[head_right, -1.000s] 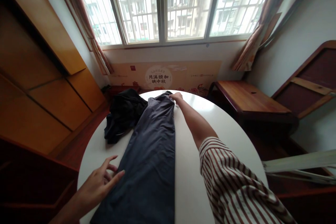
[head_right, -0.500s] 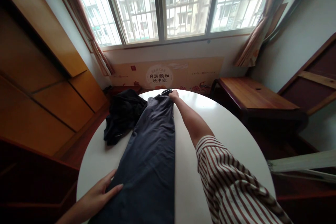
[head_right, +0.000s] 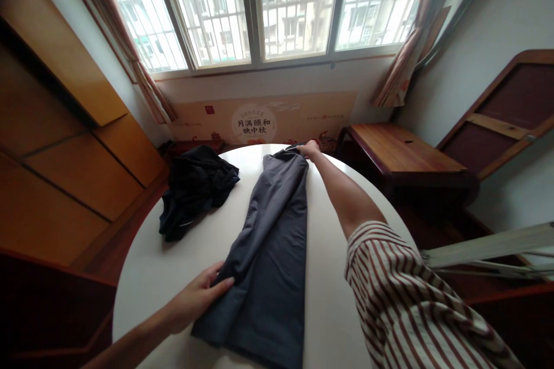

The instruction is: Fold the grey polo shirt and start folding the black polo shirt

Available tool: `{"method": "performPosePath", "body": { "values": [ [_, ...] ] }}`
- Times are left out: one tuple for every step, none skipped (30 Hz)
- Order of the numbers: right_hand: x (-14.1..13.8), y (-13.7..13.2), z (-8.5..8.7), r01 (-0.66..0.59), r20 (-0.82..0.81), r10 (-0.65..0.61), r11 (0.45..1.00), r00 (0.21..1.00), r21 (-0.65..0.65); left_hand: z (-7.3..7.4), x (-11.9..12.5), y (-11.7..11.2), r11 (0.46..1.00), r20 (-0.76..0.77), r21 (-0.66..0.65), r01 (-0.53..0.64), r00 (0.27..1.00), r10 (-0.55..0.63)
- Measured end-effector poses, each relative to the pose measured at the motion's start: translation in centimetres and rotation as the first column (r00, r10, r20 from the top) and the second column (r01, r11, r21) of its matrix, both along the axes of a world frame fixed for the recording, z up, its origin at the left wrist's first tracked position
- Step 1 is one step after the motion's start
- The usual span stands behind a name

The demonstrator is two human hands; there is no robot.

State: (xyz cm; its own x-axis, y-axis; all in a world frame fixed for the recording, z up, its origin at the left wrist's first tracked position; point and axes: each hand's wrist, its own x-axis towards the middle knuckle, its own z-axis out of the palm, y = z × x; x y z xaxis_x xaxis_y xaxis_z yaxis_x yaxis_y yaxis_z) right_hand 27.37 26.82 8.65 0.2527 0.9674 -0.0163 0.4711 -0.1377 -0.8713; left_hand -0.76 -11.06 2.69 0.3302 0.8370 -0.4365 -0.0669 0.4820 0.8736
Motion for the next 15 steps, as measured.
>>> {"method": "performPosePath", "body": {
  "values": [
    [0.2, -1.2, 0.2, -0.028, 0.063, 0.029, 0.999, 0.998, -0.02, 0.0, -0.4, 0.4, 1.0, -0.025, -0.003, -0.008, 1.0, 0.008],
    [0.5, -2.6, 0.3, -0.064, 0.132, 0.069, 0.997, 0.989, -0.044, 0.0, -0.8, 0.6, 1.0, -0.054, -0.006, -0.008, 0.999, 0.007],
    [0.8, -4.5, 0.3, -0.103, 0.198, 0.115, 0.992, 0.973, -0.068, 0.1, -1.2, 0.8, 1.0, -0.082, -0.005, 0.002, 0.997, -0.003],
    [1.1, -6.8, 0.1, -0.143, 0.249, 0.161, 0.986, 0.955, -0.088, 0.2, -1.6, 0.8, 1.0, -0.103, -0.002, 0.021, 0.994, -0.021],
    [1.5, -9.6, -0.2, -0.181, 0.291, 0.205, 0.978, 0.935, -0.106, 0.2, -1.9, 0.7, 0.999, -0.118, 0.0, 0.043, 0.992, -0.043],
    [1.8, -12.9, -0.6, -0.224, 0.332, 0.25, 0.968, 0.909, -0.114, 0.2, -2.2, 0.6, 0.998, -0.129, 0.002, 0.066, 0.989, -0.066],
    [2.1, -16.5, -1.0, -0.262, 0.362, 0.287, 0.958, 0.887, -0.118, 0.2, -2.4, 0.4, 0.996, -0.14, 0.0, 0.089, 0.986, -0.088],
    [2.4, -20.4, -1.6, -0.323, 0.403, 0.344, 0.939, 0.848, -0.12, 0.2, -2.6, 0.3, 0.994, -0.151, -0.007, 0.111, 0.982, -0.111],
    [2.6, -24.3, -2.1, -0.5, 0.499, 0.49, 0.857, 0.715, -0.127, 0.1, -2.7, 0.2, 0.991, -0.164, -0.019, 0.131, 0.978, -0.132],
    [2.7, -28.2, -2.6, -0.633, 0.561, 0.588, 0.761, 0.582, -0.141, 0.0, -2.8, 0.1, 0.989, -0.177, -0.033, 0.146, 0.973, -0.15],
    [2.7, -31.7, -3.2, -0.718, 0.587, 0.642, 0.681, 0.493, -0.142, -0.1, -2.9, 0.0, 0.987, -0.188, -0.045, 0.156, 0.969, -0.162],
    [2.6, -34.9, -3.6, -0.769, 0.607, 0.668, 0.623, 0.431, -0.14, -0.2, -3.0, 0.0, 0.986, -0.196, -0.051, 0.16, 0.966, -0.167],
    [2.5, -37.5, -4.1, -0.795, 0.648, 0.655, 0.594, 0.39, -0.122, -0.2, -3.0, 0.0, 0.986, -0.2, -0.052, 0.158, 0.966, -0.165],
    [2.3, -39.5, -4.5, -0.81, 0.685, 0.632, 0.577, 0.361, -0.105, -0.2, -3.1, 0.0, 0.987, -0.201, -0.049, 0.153, 0.966, -0.16],
    [2.1, -41.1, -5.0, -0.818, 0.72, 0.607, 0.567, 0.337, -0.095, -0.2, -3.0, 0.0, 0.988, -0.2, -0.048, 0.147, 0.968, -0.154]
  ]
}}
